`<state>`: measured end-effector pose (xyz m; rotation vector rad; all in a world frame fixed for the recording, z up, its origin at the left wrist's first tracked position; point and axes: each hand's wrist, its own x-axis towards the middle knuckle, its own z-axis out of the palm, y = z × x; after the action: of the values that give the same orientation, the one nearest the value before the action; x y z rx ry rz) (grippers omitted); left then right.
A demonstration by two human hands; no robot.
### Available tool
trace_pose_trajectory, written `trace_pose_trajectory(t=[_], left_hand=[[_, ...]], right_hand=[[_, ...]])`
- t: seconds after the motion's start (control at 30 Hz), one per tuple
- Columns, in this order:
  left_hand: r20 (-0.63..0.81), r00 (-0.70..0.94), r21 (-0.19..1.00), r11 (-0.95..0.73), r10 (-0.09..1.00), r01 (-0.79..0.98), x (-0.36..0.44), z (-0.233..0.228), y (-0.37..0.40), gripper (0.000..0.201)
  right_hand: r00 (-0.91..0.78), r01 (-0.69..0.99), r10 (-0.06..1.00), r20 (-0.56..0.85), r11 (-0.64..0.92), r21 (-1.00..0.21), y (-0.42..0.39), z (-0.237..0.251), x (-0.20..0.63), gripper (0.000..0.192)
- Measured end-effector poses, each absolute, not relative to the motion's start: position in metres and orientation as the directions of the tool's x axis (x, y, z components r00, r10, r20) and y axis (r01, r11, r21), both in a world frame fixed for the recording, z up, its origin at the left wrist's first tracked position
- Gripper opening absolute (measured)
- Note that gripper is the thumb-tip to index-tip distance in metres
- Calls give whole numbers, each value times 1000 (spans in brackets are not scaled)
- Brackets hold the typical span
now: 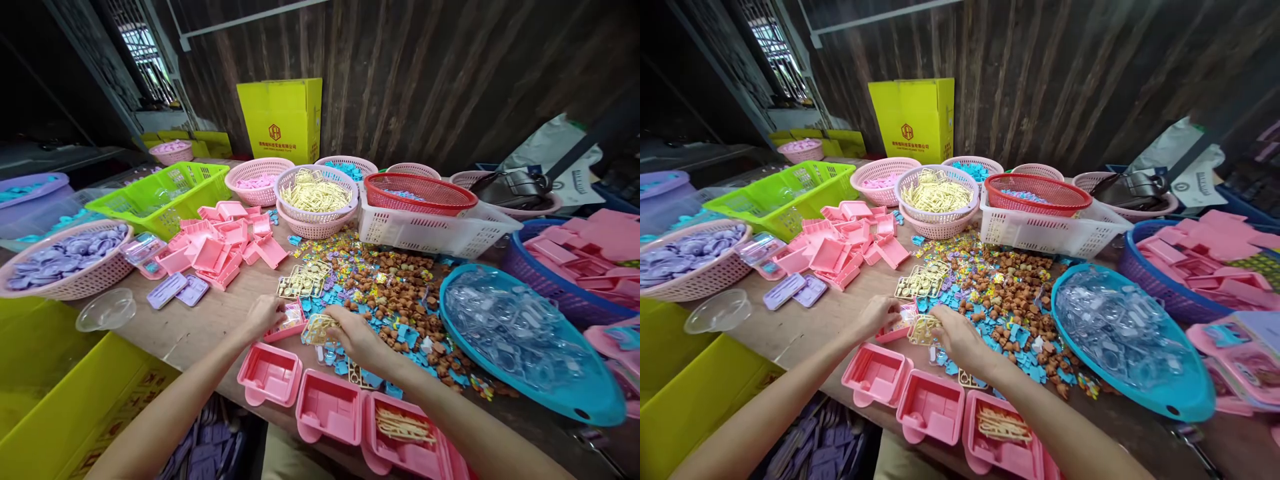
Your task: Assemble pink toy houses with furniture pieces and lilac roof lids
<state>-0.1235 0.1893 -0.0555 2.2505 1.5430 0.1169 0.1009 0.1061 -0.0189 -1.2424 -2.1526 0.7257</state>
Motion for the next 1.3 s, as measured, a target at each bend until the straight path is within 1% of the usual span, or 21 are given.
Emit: trace_pose_trajectory(t=[0.03, 0.13, 0.17, 0.43, 0.53, 0.6, 0.7, 0.77, 0.87, 0.97, 1.03, 1.07, 1.13, 1.2, 1.3], left_hand=[[-153, 378, 381, -299, 913, 875, -124, -56, 189, 7], [-151, 362, 404, -277, 920, 872, -126, -59, 192, 25], [-156, 358, 414, -268, 921, 870, -127, -61, 194, 26], [-172, 336, 548, -194, 926, 814, -134, -66, 207, 7], [-158, 320, 592, -170, 934, 788, -134, -58, 206, 10], [-154, 320, 630, -156, 935, 761, -134, -50, 206, 17], [-176, 381, 712, -150, 908, 686, -131, -32, 203, 24], [-182, 443, 766, -156, 878, 624, -124, -19, 195, 25], [-161, 527, 826, -179, 835, 535, -103, -1, 170, 30], [-99, 610, 923, -158, 786, 352, -73, 12, 136, 35], [-85, 637, 958, -113, 766, 263, -53, 16, 113, 41], [-93, 643, 964, -92, 760, 248, -45, 17, 104, 43], [-101, 654, 972, -67, 750, 227, -29, 16, 87, 45], [-85, 685, 986, -40, 724, 164, -14, 13, 73, 41], [-20, 750, 999, -21, 661, 45, 7, 7, 51, 36]], right_hand=[[-423, 588, 886, 190, 429, -686, 105, -18, 101, 16], [-423, 577, 884, 200, 432, -693, 101, -17, 102, 15], [-419, 573, 885, 201, 430, -698, 100, -16, 102, 15], [-378, 578, 908, 182, 385, -720, 91, -13, 105, 14], [-355, 570, 918, 177, 362, -738, 92, -17, 109, 17], [-337, 564, 923, 188, 358, -744, 92, -20, 111, 23], [-382, 539, 893, 236, 423, -728, 88, -20, 112, 40], [-445, 511, 848, 289, 505, -696, 82, -15, 111, 46], [-510, 476, 777, 369, 612, -632, 71, -4, 108, 31], [-485, 525, 762, 430, 647, -553, 58, 8, 111, 25], [-433, 613, 790, 433, 611, -502, 48, 13, 119, 26], [-414, 648, 810, 414, 582, -490, 42, 15, 125, 26], [-391, 691, 850, 352, 524, -498, 28, 16, 140, 26], [-355, 711, 887, 295, 461, -531, 9, 17, 160, 27], [-251, 769, 932, 261, 356, -531, -26, 17, 194, 36]])
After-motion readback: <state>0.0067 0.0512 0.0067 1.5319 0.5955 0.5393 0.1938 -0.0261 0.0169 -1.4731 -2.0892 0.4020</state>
